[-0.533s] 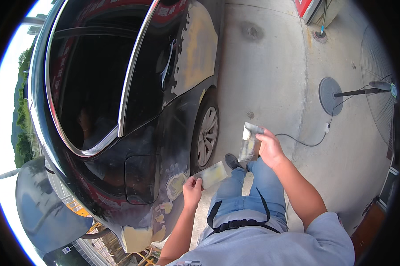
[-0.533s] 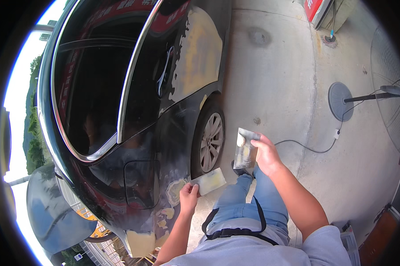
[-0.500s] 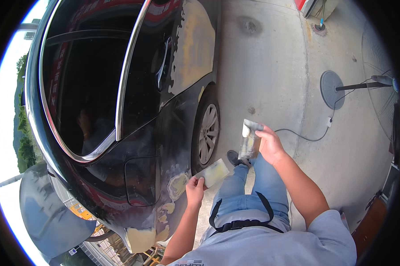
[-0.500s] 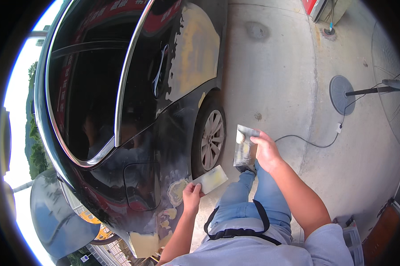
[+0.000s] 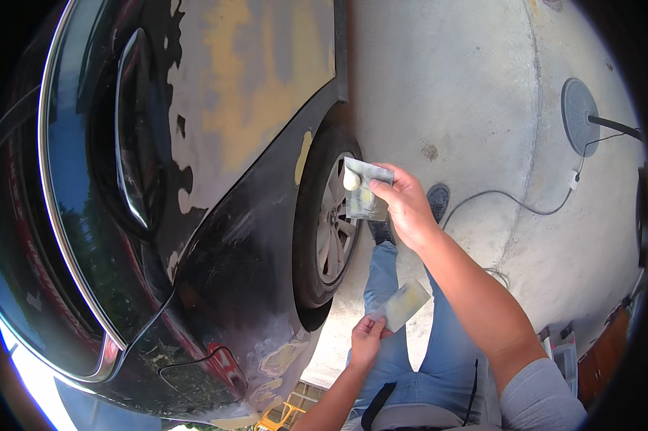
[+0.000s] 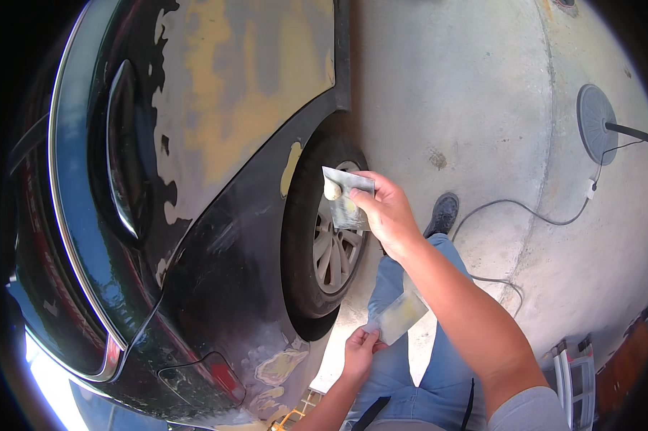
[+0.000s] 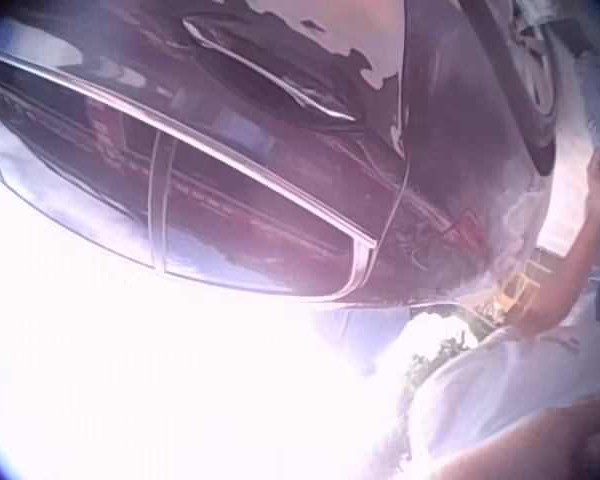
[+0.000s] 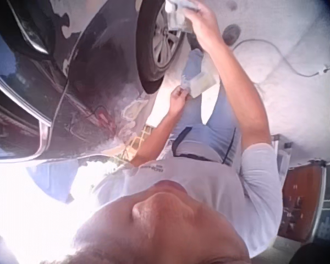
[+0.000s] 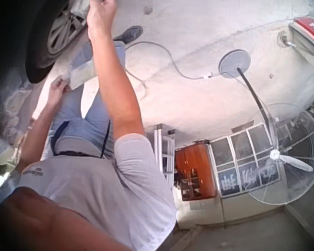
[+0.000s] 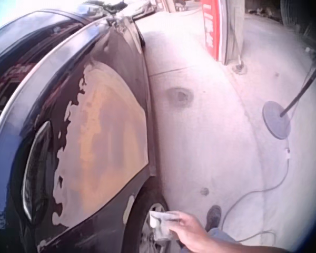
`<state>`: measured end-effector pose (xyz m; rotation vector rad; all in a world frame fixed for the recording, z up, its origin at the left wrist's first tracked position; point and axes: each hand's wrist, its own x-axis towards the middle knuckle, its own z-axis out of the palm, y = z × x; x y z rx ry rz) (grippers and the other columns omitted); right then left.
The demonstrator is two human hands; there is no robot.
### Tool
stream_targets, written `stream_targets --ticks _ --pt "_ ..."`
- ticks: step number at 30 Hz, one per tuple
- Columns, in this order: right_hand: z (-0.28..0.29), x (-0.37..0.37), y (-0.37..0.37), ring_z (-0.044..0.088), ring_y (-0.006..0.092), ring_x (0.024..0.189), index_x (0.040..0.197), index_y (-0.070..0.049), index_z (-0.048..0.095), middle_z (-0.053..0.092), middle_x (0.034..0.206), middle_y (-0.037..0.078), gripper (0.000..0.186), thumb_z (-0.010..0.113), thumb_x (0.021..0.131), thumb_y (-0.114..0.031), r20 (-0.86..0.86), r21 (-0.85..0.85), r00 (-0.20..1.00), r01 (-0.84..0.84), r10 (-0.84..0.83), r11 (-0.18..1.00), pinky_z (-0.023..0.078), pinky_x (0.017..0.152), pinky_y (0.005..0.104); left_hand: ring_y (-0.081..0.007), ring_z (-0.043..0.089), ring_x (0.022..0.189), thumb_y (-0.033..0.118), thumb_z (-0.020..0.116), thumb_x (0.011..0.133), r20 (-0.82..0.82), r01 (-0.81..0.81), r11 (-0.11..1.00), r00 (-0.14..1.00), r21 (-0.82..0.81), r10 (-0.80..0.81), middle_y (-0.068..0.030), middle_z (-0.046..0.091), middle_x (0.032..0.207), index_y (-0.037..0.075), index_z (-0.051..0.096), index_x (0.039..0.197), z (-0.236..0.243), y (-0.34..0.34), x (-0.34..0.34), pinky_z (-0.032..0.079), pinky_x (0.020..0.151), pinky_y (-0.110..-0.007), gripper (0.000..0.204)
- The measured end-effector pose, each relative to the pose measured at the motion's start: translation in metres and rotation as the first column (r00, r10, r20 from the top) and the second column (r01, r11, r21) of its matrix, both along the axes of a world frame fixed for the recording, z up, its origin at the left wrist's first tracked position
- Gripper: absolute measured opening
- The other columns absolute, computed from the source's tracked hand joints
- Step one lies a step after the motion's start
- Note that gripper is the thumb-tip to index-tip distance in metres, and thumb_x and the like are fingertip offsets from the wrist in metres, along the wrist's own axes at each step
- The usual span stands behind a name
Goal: The person applies beige body filler to a black car's side panel and wheel arch using a spreader, smoothing the material over several areas. The person then walks into a workshop, opens a paint can, and handles a small plastic bag containing a yellow object.
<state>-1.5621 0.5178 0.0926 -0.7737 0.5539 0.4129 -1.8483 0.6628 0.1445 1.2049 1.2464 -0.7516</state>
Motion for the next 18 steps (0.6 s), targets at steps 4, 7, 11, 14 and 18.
stream_targets --ticks 4,7,11,14,18 --pt "-0.045 0.031 0.034 0.062 0.0077 0.093 0.127 0.002 0.064 0.069 0.107 0.003 0.029 0.062 0.099 -0.004 0.057 -0.024 0.995 0.082 -0.081 0.996 0.05 0.082 0.0259 -0.0127 0.069 0.079 0.01 0.063 0.104 -0.048 0.033 0.999 0.998 -0.025 -0.034 -0.0064 0.071 0.095 -0.002 0.066 0.115 -0.031 0.011 0.003 0.056 0.074 -0.027 0.017" --pt "-0.066 0.042 0.067 0.061 0.0068 0.087 0.12 0.002 0.068 0.07 0.099 0.003 0.024 0.062 0.097 -0.004 0.098 -0.155 0.978 0.196 -0.183 0.968 0.049 0.077 0.0251 -0.0141 0.07 0.08 0.01 0.062 0.104 -0.111 0.013 1.0 0.994 -0.014 -0.015 -0.007 0.071 0.096 -0.003 0.065 0.117 -0.039 0.027 0.004 0.058 0.075 -0.028 0.018" --pt "-0.077 0.046 0.091 0.062 0.0094 0.085 0.113 0.001 0.071 0.072 0.096 0.005 0.019 0.06 0.097 -0.001 0.219 -0.427 0.956 0.273 -0.194 0.862 0.05 0.076 0.026 -0.0106 0.068 0.08 0.01 0.062 0.105 -0.139 0.021 1.0 0.99 -0.012 -0.022 -0.0045 0.072 0.097 -0.001 0.067 0.12 -0.041 0.048 0.009 0.055 0.076 -0.025 0.019" --pt "-0.08 0.052 0.099 0.066 0.0154 0.086 0.113 0.002 0.071 0.072 0.097 0.01 0.021 0.059 0.096 0.003 0.379 -0.471 0.907 0.359 -0.183 0.806 0.052 0.082 0.0278 -0.0107 0.068 0.08 0.01 0.062 0.105 -0.185 0.05 0.999 0.981 0.0 -0.05 -0.0048 0.073 0.098 -0.002 0.067 0.121 -0.045 0.061 0.012 0.055 0.076 -0.025 0.02" --pt "-0.087 0.061 0.112 0.069 0.0214 0.091 0.113 0.002 0.071 0.073 0.101 0.013 0.022 0.06 0.094 0.005 0.475 -0.503 0.85 0.475 -0.228 0.722 0.054 0.086 0.0302 -0.0114 0.069 0.08 0.01 0.061 0.105 -0.153 0.026 0.999 0.988 -0.045 -0.033 -0.0055 0.073 0.099 -0.002 0.066 0.122 -0.05 0.068 0.01 0.055 0.076 -0.025 0.021"
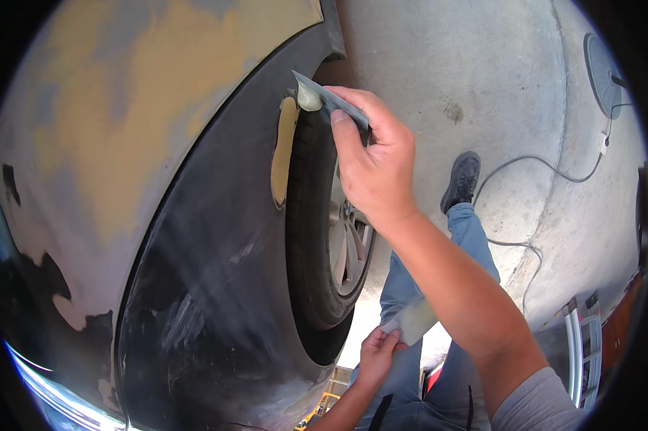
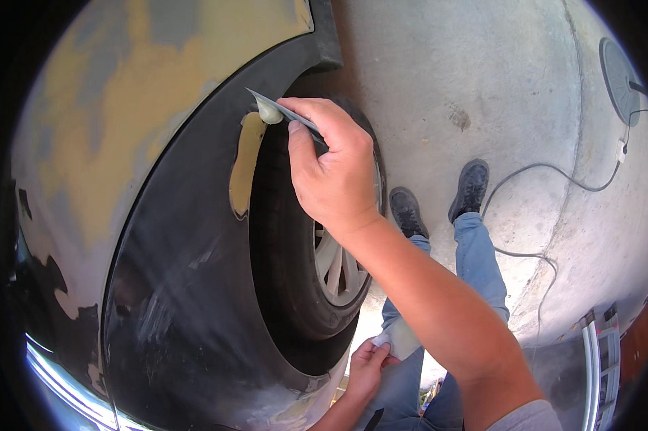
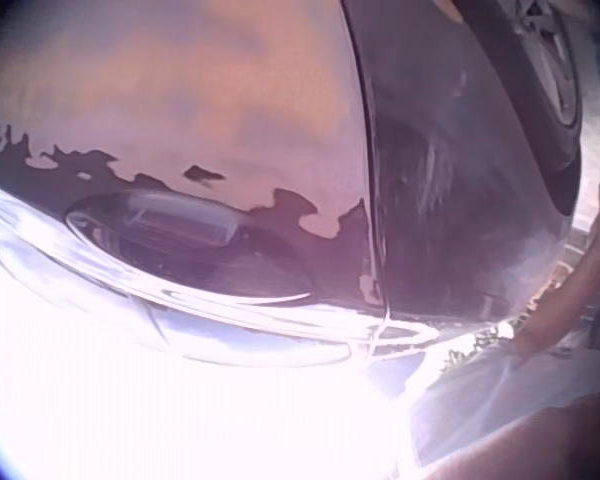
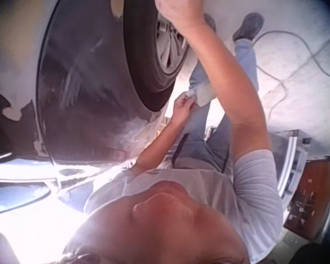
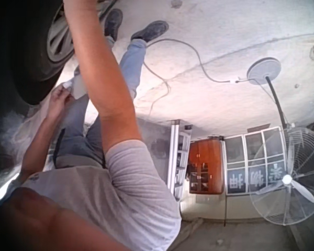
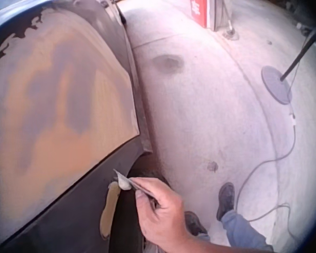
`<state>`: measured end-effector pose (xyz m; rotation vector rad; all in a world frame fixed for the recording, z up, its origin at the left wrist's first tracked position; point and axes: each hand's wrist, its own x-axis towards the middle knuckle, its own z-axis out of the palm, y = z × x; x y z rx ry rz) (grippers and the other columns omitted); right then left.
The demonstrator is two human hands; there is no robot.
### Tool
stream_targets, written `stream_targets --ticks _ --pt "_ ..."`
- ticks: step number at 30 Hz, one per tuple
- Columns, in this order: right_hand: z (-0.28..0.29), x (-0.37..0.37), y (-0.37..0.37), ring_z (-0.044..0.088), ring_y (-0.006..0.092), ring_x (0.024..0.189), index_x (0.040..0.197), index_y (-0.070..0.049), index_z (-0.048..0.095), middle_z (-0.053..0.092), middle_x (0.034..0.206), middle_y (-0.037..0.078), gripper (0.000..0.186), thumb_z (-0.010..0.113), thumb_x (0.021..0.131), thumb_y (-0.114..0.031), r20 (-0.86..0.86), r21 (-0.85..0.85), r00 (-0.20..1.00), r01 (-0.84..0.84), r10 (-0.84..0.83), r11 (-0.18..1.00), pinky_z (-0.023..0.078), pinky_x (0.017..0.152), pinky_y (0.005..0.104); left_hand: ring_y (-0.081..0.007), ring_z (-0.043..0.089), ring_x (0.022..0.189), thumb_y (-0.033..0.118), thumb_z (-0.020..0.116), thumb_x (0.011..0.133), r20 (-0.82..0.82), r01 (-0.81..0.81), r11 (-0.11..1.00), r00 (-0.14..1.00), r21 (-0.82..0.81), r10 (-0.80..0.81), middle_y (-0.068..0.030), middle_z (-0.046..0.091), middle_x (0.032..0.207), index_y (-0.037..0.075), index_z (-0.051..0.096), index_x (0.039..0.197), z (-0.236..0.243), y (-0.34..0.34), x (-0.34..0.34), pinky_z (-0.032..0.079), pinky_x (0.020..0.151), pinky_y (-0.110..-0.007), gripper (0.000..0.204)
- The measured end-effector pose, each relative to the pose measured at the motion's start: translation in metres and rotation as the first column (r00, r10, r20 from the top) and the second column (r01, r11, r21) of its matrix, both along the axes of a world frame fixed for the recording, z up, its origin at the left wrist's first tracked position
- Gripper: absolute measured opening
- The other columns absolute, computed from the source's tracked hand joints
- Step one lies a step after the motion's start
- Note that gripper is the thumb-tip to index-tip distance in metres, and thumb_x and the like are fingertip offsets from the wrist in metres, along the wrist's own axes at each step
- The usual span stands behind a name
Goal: The person applies beige body filler to a black car's side panel and wheel arch using a spreader, smoothing the material over several areas. The person then walks into a workshop, opens a paint can, and handles a small plastic bag containing a yellow object.
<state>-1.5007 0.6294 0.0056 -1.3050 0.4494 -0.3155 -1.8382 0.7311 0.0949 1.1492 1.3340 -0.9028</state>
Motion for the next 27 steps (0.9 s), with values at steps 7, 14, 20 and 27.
stream_targets --ticks 7,14,20,27 --pt "-0.002 -0.005 0.024 0.07 0.0254 0.108 0.122 0.002 0.07 0.073 0.118 0.015 0.032 0.063 0.092 0.008 0.087 -0.163 0.996 0.037 -0.023 0.986 0.053 0.095 0.0326 -0.0126 0.069 0.081 0.011 0.061 0.105 -0.016 -0.009 1.0 1.0 -0.029 0.009 -0.007 0.073 0.103 -0.003 0.065 0.125 -0.003 0.005 -0.005 0.056 0.078 -0.026 0.025" --pt "0.004 -0.041 0.03 0.072 0.0314 0.105 0.118 0.002 0.073 0.072 0.121 0.015 0.039 0.066 0.082 0.015 0.092 -0.21 0.991 -0.073 0.094 0.975 0.057 0.09 0.0343 -0.0131 0.069 0.085 0.01 0.06 0.106 0.003 -0.019 0.999 1.0 -0.041 0.019 -0.0073 0.073 0.104 -0.005 0.064 0.127 -0.004 0.004 -0.006 0.056 0.079 -0.027 0.025" --pt "0.014 -0.059 0.015 0.071 0.0275 0.104 0.121 0.002 0.07 0.072 0.116 0.016 0.035 0.062 0.088 0.013 0.089 -0.168 0.99 -0.091 0.107 0.982 0.055 0.091 0.0323 -0.0129 0.069 0.086 0.01 0.06 0.106 0.01 -0.001 0.999 1.0 -0.054 0.001 -0.0073 0.073 0.105 -0.005 0.064 0.126 -0.001 0.002 -0.002 0.057 0.081 -0.028 0.025" --pt "0.021 -0.036 0.032 0.066 0.0304 0.115 0.133 0.003 0.065 0.065 0.13 0.018 0.044 0.061 0.09 0.01 0.098 -0.248 0.995 0.012 0.012 0.969 0.049 0.102 0.0354 -0.0126 0.069 0.087 0.009 0.059 0.106 0.028 0.0 0.999 1.0 -0.048 0.002 -0.0074 0.073 0.105 -0.004 0.064 0.126 -0.001 0.005 -0.001 0.057 0.081 -0.027 0.024"
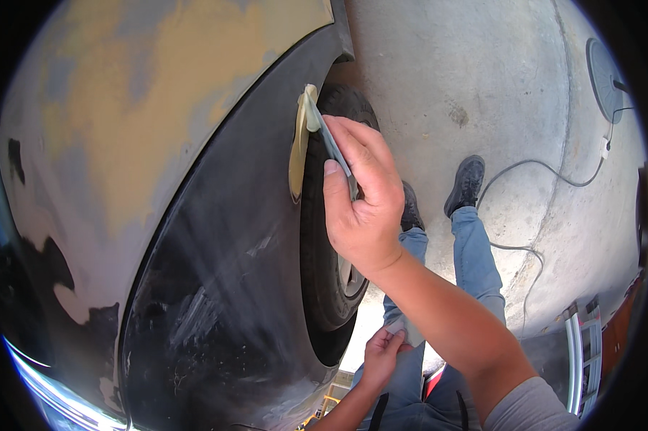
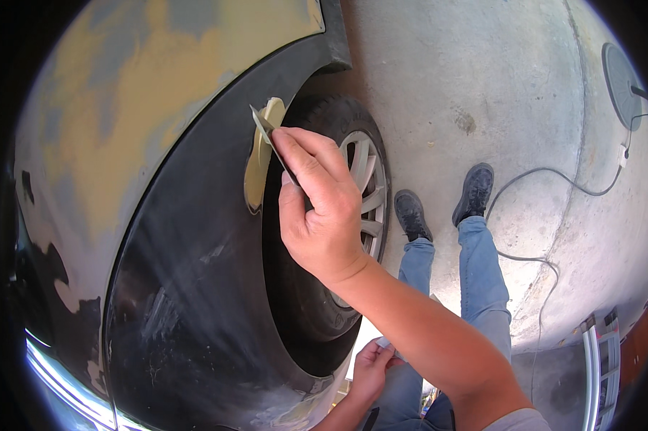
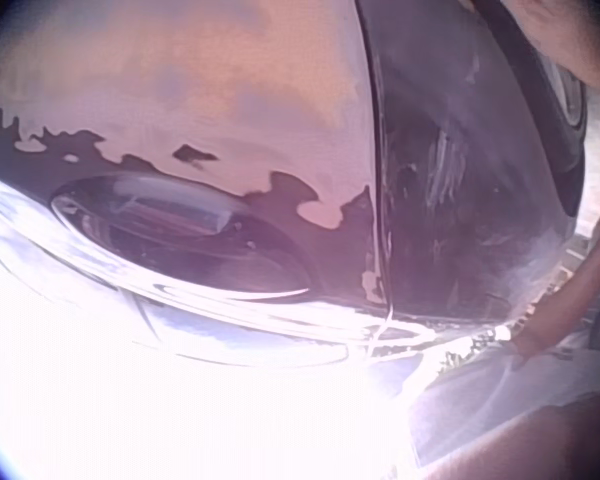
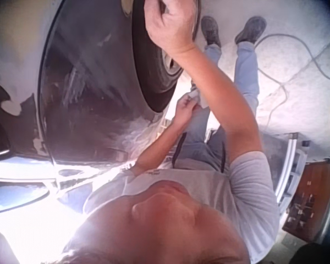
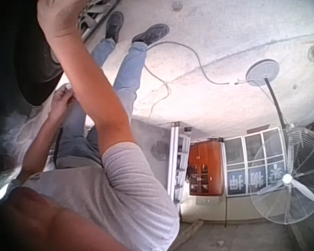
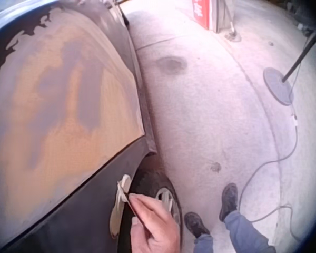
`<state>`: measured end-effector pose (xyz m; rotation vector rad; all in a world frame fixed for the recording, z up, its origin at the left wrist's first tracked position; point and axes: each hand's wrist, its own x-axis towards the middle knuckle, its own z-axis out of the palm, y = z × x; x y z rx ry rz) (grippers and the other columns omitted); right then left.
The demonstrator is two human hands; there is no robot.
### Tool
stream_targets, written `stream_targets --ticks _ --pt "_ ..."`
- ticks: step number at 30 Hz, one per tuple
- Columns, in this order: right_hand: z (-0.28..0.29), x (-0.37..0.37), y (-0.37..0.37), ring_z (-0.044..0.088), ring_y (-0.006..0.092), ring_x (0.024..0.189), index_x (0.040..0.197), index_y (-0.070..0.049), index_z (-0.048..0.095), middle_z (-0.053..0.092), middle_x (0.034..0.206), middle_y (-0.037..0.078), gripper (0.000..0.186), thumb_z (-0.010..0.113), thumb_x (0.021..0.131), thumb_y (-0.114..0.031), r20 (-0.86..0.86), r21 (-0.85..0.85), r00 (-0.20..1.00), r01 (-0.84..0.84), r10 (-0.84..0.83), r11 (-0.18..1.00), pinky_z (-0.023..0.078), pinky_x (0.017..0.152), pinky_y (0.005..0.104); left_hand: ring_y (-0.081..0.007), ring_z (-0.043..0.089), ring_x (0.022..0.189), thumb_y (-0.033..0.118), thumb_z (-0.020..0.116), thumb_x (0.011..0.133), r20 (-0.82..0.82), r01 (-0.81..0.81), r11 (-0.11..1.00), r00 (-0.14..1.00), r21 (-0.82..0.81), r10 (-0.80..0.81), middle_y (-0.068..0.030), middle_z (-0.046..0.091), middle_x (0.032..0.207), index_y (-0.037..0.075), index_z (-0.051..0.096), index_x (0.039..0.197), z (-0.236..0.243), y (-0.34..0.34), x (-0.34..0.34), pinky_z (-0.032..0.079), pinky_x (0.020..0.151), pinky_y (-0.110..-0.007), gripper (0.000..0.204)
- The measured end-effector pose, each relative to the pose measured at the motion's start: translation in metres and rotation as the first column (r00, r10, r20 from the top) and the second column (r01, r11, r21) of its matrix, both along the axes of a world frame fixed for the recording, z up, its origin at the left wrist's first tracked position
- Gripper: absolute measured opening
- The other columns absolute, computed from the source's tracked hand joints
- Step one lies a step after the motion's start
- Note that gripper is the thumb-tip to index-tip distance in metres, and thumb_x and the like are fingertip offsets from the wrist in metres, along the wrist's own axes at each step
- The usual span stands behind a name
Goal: The person applies beige body filler to a black car's side panel and wheel arch using a spreader, smoothing the material over several areas. The person then walks into a workshop, opens a paint can, and handles a small plastic bag containing a yellow object.
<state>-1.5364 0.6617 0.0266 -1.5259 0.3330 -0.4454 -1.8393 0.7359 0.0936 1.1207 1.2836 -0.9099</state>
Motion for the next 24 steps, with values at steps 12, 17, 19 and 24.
stream_targets --ticks 12,17,19,24 --pt "-0.004 -0.047 0.007 0.066 0.0374 0.115 0.122 0.005 0.07 0.065 0.124 0.021 0.05 0.061 0.075 0.019 0.089 -0.115 0.973 -0.203 0.214 0.972 0.055 0.098 0.0402 -0.009 0.066 0.082 0.008 0.06 0.106 0.02 -0.032 0.997 0.999 0.073 0.031 -0.0038 0.071 0.097 -0.002 0.066 0.122 -0.001 0.003 0.002 0.053 0.074 -0.023 0.02" --pt "-0.01 -0.06 -0.036 0.067 0.0367 0.107 0.119 0.004 0.071 0.067 0.118 0.019 0.048 0.058 0.074 0.015 0.11 -0.156 0.929 -0.334 0.353 0.93 0.055 0.094 0.0412 -0.0032 0.054 0.074 0.008 0.063 0.104 0.157 0.041 0.974 0.985 0.223 -0.078 0.0043 0.064 0.086 0.001 0.067 0.119 0.001 0.003 0.013 0.044 0.071 -0.018 0.017" --pt "-0.008 -0.064 -0.066 0.068 0.034 0.104 0.119 0.004 0.071 0.068 0.116 0.018 0.044 0.055 0.079 0.013 0.018 -0.055 0.914 -0.403 0.405 0.913 0.055 0.092 0.0386 -0.002 0.053 0.079 0.005 0.061 0.104 0.311 0.095 0.961 0.934 0.258 -0.176 0.0037 0.063 0.093 -0.001 0.066 0.119 0.005 0.002 0.027 0.044 0.075 -0.017 0.017" --pt "-0.009 -0.057 -0.159 0.067 0.0193 0.11 0.121 0.007 0.069 0.072 0.12 0.014 0.027 0.058 0.098 0.0 -0.231 0.662 0.671 -0.422 0.704 0.62 0.049 0.1 0.032 -0.0062 0.06 0.088 0.001 0.064 0.102 0.49 0.159 0.902 0.795 0.401 -0.357 -0.0007 0.068 0.101 -0.004 0.066 0.123 0.015 -0.006 0.088 0.049 0.08 -0.022 0.022"
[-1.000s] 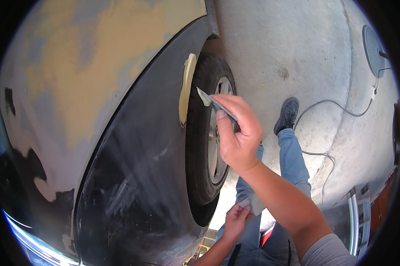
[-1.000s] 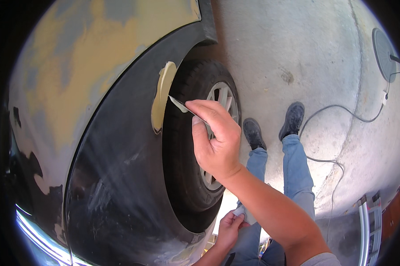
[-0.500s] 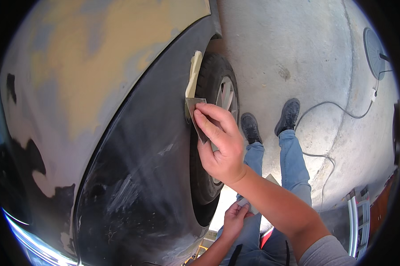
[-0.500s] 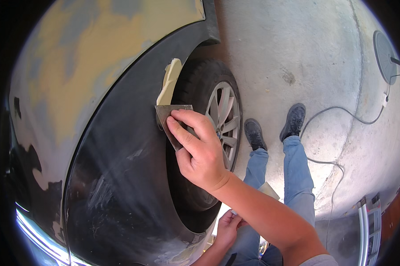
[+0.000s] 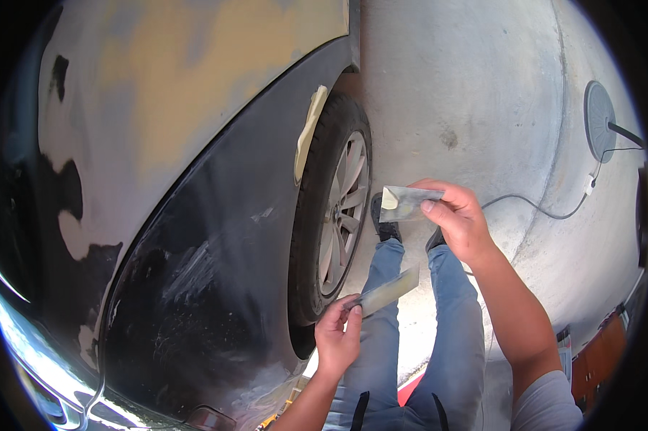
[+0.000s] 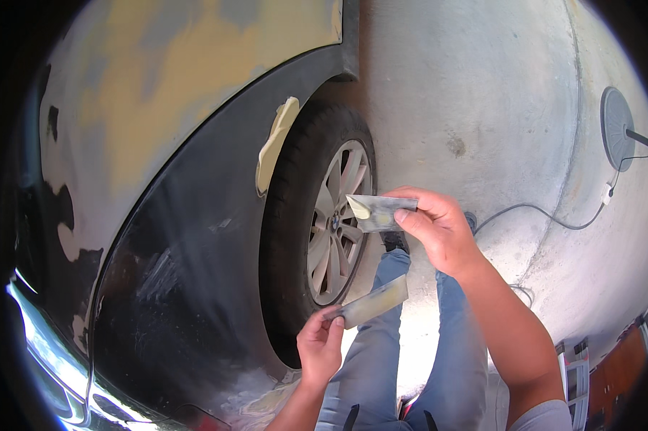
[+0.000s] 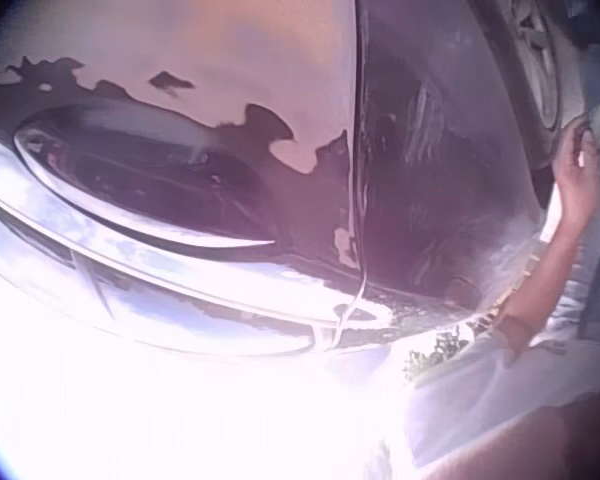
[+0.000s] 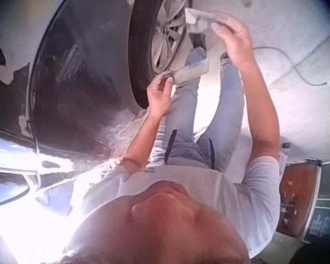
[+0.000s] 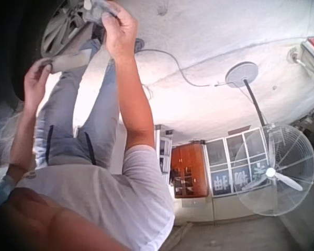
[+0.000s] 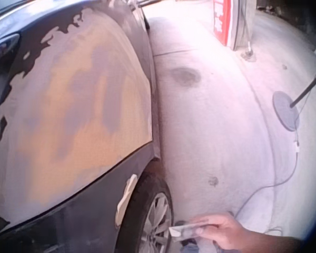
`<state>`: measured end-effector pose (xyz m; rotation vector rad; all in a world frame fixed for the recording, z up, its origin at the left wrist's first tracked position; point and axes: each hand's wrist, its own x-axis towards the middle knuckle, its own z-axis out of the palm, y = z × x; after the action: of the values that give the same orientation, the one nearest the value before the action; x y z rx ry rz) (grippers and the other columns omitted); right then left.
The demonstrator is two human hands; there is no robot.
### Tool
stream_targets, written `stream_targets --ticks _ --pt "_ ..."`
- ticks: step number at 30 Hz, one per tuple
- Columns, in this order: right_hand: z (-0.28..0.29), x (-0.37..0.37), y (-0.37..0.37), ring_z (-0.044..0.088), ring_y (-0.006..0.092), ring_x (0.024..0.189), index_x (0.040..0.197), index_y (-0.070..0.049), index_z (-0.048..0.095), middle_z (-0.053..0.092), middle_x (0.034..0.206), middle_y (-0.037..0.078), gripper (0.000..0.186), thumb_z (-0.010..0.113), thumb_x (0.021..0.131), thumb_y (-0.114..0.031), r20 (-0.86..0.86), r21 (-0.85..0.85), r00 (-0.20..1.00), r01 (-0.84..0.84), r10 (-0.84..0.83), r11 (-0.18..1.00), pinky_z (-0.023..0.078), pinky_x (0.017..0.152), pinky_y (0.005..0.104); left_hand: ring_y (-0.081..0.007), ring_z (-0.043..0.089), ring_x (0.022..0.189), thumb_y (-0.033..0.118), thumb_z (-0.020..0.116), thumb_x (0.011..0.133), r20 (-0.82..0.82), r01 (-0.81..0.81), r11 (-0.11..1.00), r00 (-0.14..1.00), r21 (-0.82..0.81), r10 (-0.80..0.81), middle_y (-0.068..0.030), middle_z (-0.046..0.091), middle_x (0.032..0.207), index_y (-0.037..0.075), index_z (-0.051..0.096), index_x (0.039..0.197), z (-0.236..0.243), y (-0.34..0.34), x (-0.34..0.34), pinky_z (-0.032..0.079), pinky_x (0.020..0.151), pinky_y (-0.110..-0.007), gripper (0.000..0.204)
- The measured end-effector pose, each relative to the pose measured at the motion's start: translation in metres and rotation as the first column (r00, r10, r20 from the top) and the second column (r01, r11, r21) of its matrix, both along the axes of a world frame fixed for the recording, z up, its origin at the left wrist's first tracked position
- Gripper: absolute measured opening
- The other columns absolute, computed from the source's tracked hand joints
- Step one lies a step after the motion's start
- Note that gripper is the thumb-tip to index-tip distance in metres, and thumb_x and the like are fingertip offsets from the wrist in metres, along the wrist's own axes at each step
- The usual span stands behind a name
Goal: The person applies beige body filler to a black car's side panel and wheel arch using a spreader, smoothing the material over several areas. The person then walks into a workshop, opens a paint can, and handles a small plastic bag containing a yellow object.
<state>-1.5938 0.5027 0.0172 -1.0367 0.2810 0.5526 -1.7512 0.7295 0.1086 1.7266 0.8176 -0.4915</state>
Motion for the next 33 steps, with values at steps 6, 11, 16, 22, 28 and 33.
stream_targets --ticks 6,11,16,22,28,33 --pt "0.016 0.009 -0.069 0.068 0.0177 0.107 0.119 0.008 0.071 0.073 0.117 0.017 0.027 0.063 0.097 -0.004 0.184 0.079 0.941 -0.302 0.284 0.95 0.052 0.097 0.0334 -0.0041 0.062 0.083 0.005 0.066 0.102 0.056 0.058 0.998 0.997 -0.037 -0.056 -0.0005 0.072 0.091 -0.005 0.07 0.116 -0.005 -0.036 0.064 0.051 0.079 -0.022 0.018" --pt "0.01 0.017 -0.115 0.071 0.0276 0.104 0.118 0.001 0.075 0.074 0.118 0.015 0.032 0.061 0.09 0.005 0.394 -0.236 0.758 -0.463 0.52 0.854 0.055 0.091 0.0366 -0.0031 0.058 0.077 0.003 0.068 0.099 0.182 0.149 0.987 0.971 0.051 -0.156 -0.0007 0.069 0.084 -0.004 0.072 0.114 -0.028 -0.067 0.099 0.049 0.069 -0.022 0.017" --pt "-0.052 0.036 -0.15 0.071 0.0273 0.099 0.11 0.004 0.074 0.074 0.111 0.013 0.028 0.058 0.088 0.007 0.379 -0.531 0.66 -0.42 0.649 0.736 0.055 0.084 0.0359 -0.0026 0.057 0.076 0.003 0.069 0.099 0.225 0.1 0.995 0.969 0.011 -0.1 0.0014 0.069 0.088 -0.004 0.072 0.116 -0.081 -0.077 0.107 0.047 0.069 -0.02 0.018" --pt "-0.106 0.039 -0.136 0.063 0.012 0.092 0.117 0.003 0.064 0.071 0.104 0.005 0.019 0.053 0.102 -0.002 0.114 -0.205 0.989 0.115 -0.093 0.972 0.05 0.086 0.03 -0.0047 0.061 0.08 0.002 0.07 0.098 0.494 -0.086 0.994 0.868 0.073 0.039 0.0001 0.07 0.093 -0.004 0.073 0.119 -0.134 -0.09 0.131 0.049 0.071 -0.02 0.022" --pt "-0.122 0.045 -0.099 0.06 0.0074 0.098 0.123 0.002 0.059 0.068 0.107 0.003 0.02 0.051 0.106 -0.006 0.321 0.035 0.928 0.188 -0.189 0.982 0.049 0.09 0.0268 -0.0098 0.067 0.079 -0.001 0.071 0.095 0.713 0.045 0.976 0.676 0.213 -0.187 -0.0084 0.074 0.095 -0.004 0.073 0.116 -0.149 -0.104 0.137 0.053 0.07 -0.023 0.022" --pt "-0.102 0.033 -0.069 0.06 0.0068 0.096 0.121 0.002 0.059 0.068 0.106 0.003 0.018 0.051 0.106 -0.004 0.481 0.068 0.866 0.12 -0.138 0.99 0.05 0.086 0.0256 -0.0135 0.067 0.076 -0.003 0.071 0.093 0.796 0.112 0.923 0.475 0.367 -0.374 -0.0124 0.074 0.096 -0.004 0.073 0.117 -0.133 -0.103 0.13 0.052 0.067 -0.024 0.024"
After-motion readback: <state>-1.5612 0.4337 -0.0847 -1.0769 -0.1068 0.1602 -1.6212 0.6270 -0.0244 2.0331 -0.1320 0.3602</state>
